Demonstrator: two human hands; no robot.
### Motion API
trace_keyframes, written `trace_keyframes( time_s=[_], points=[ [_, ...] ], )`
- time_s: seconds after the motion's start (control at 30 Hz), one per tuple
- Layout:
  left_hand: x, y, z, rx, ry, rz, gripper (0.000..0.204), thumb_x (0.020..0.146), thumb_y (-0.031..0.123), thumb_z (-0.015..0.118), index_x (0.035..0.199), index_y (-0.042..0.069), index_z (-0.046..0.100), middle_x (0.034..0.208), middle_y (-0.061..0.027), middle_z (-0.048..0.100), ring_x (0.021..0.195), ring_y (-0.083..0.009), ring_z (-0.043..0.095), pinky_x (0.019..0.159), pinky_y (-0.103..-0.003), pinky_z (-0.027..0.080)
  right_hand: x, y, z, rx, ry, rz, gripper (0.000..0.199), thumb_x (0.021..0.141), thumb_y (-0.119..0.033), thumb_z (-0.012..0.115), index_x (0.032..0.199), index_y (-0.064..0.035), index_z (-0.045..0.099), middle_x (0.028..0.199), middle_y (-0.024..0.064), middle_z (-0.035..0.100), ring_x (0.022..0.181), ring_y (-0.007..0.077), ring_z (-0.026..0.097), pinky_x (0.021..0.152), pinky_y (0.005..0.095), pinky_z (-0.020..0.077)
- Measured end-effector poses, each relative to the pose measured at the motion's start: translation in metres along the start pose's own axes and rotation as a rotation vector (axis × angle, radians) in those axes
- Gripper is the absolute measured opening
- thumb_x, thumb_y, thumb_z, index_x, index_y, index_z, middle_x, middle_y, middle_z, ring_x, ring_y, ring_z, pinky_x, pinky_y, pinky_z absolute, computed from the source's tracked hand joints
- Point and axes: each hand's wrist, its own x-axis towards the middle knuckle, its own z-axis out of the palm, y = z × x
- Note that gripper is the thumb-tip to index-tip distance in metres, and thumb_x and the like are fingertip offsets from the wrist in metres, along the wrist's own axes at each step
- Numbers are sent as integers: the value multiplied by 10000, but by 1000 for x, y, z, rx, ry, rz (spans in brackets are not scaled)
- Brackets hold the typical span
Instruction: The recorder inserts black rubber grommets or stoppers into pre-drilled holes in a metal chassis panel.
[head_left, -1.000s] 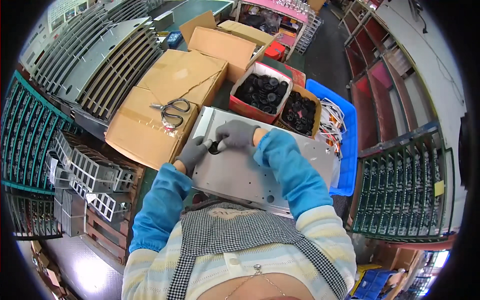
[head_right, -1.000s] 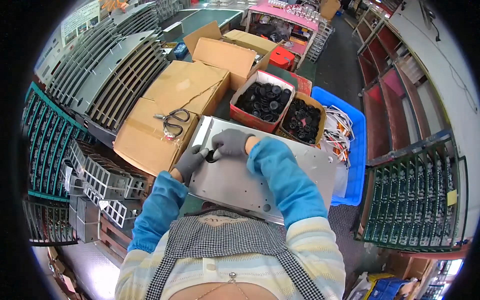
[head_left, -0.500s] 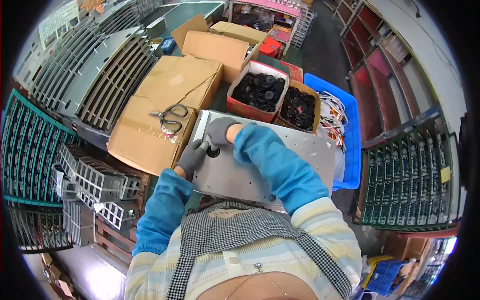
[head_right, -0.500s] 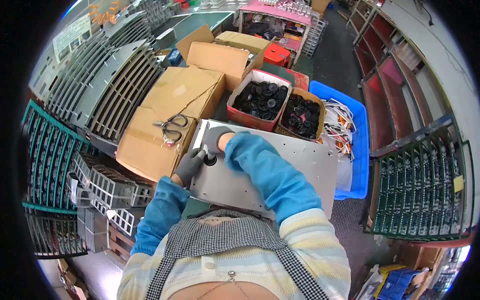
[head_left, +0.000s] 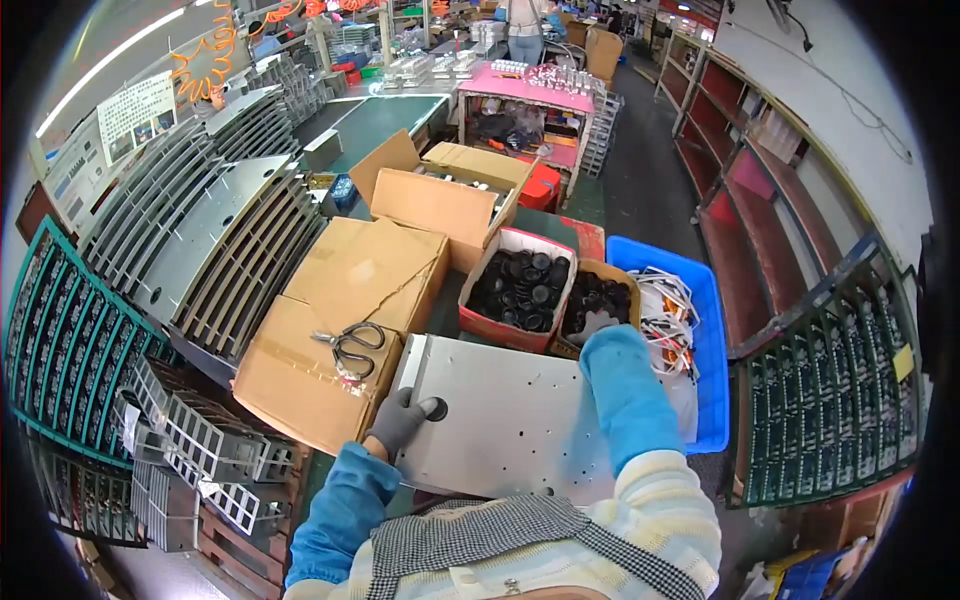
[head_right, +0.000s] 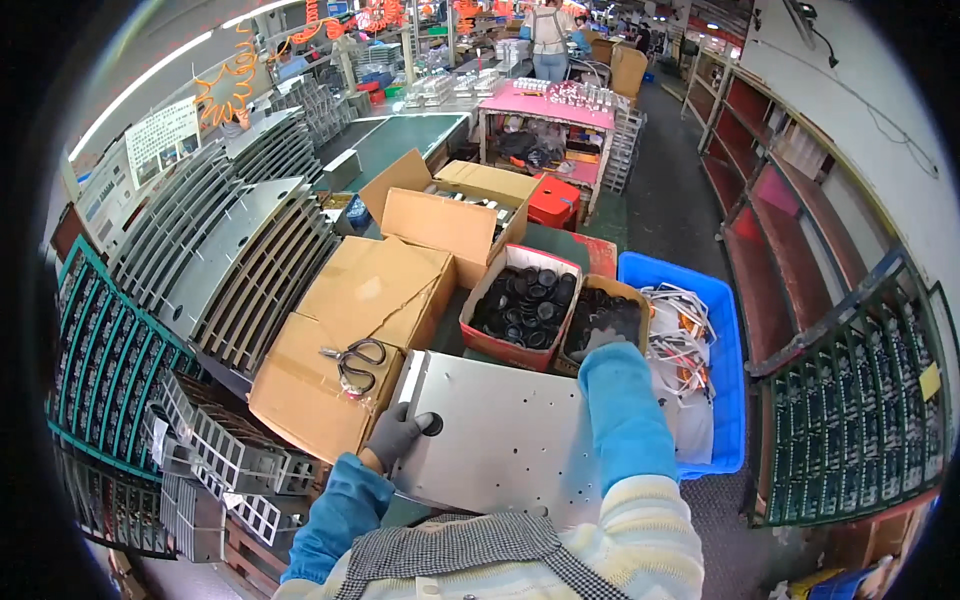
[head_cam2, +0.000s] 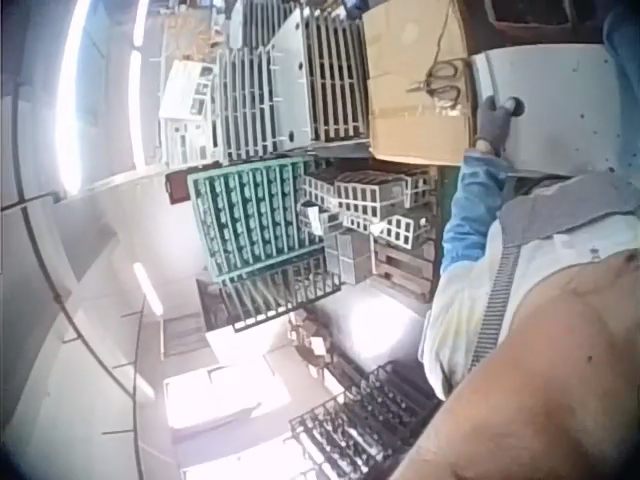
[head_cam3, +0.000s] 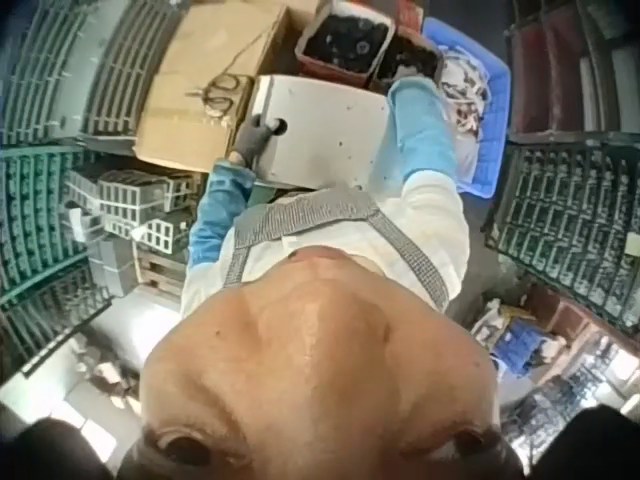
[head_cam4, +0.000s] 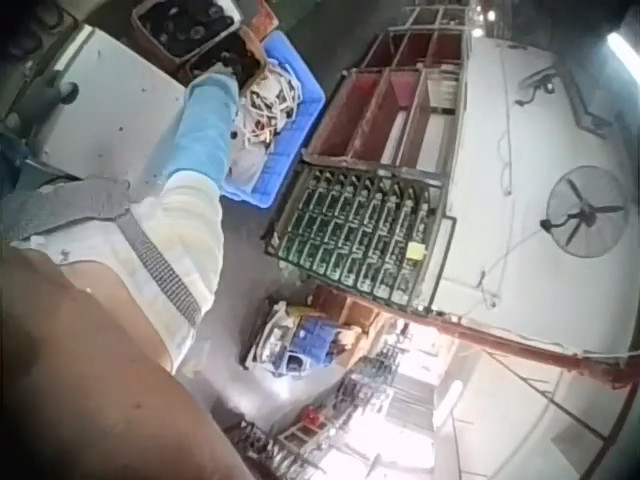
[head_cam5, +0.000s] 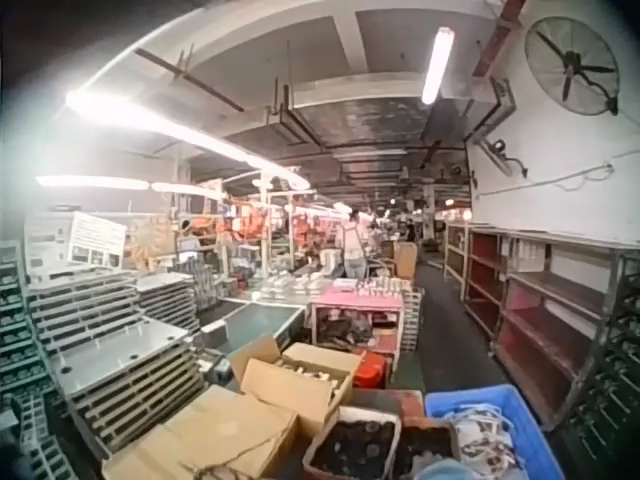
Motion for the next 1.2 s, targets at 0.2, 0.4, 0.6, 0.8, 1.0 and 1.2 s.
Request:
trace_keyframes(
  time_s=[0.2, 0.4, 0.6, 0.8, 1.0, 1.2],
  points=[
    [-3, -2, 8, -26, 12, -5, 491, 849, 280, 726, 1196, -53, 625, 1000, -178, 716, 885, -246, 698, 770, -365, 552, 63, 39, 70, 51, -12, -100, 573, 710, -354, 785, 1184, -64, 648, 1240, 220, 629, 1146, 353, 604, 979, 424, 479],
    [25, -14, 18, 194, 20, 179, 518, 827, 386, 709, 1109, -45, 663, 941, -263, 701, 869, -361, 703, 763, -433, 549, 56, 99, 35, 69, 315, -207, 340, 725, -257, 737, 1030, -109, 748, 981, 170, 718, 950, 387, 660, 864, 458, 520],
    [20, -23, 3, -109, 16, 72, 488, 878, 282, 714, 1209, -61, 609, 1003, -154, 704, 828, -210, 674, 722, -331, 537, -88, -15, -96, 1075, 27, -362, 319, 840, -213, 702, 1103, -33, 701, 983, 132, 720, 933, 268, 682, 834, 352, 531],
    [14, -16, 10, -119, -52, 54, 448, 886, 274, 707, 1188, -46, 621, 977, -130, 703, 816, -192, 663, 719, -319, 528, -217, -69, -19, 778, 149, -737, 243, 779, -87, 632, 1004, -81, 723, 1006, 89, 674, 960, 277, 632, 855, 361, 515],
    [18, -30, 8, -93, -26, 77, 441, 867, 283, 718, 1156, -39, 634, 929, -107, 687, 789, -162, 615, 694, -310, 499, -254, -71, -23, 650, 617, -677, 248, 745, -47, 648, 976, -88, 725, 1036, 99, 614, 997, 282, 583, 839, 363, 497],
    [18, -24, 8, -94, -85, 93, 418, 880, 265, 703, 1170, -25, 624, 960, -83, 676, 810, -158, 605, 709, -308, 500, -223, 86, -22, 702, 822, -117, 203, 799, -31, 635, 974, -60, 734, 946, 113, 631, 923, 274, 617, 829, 366, 494]
  ],
)
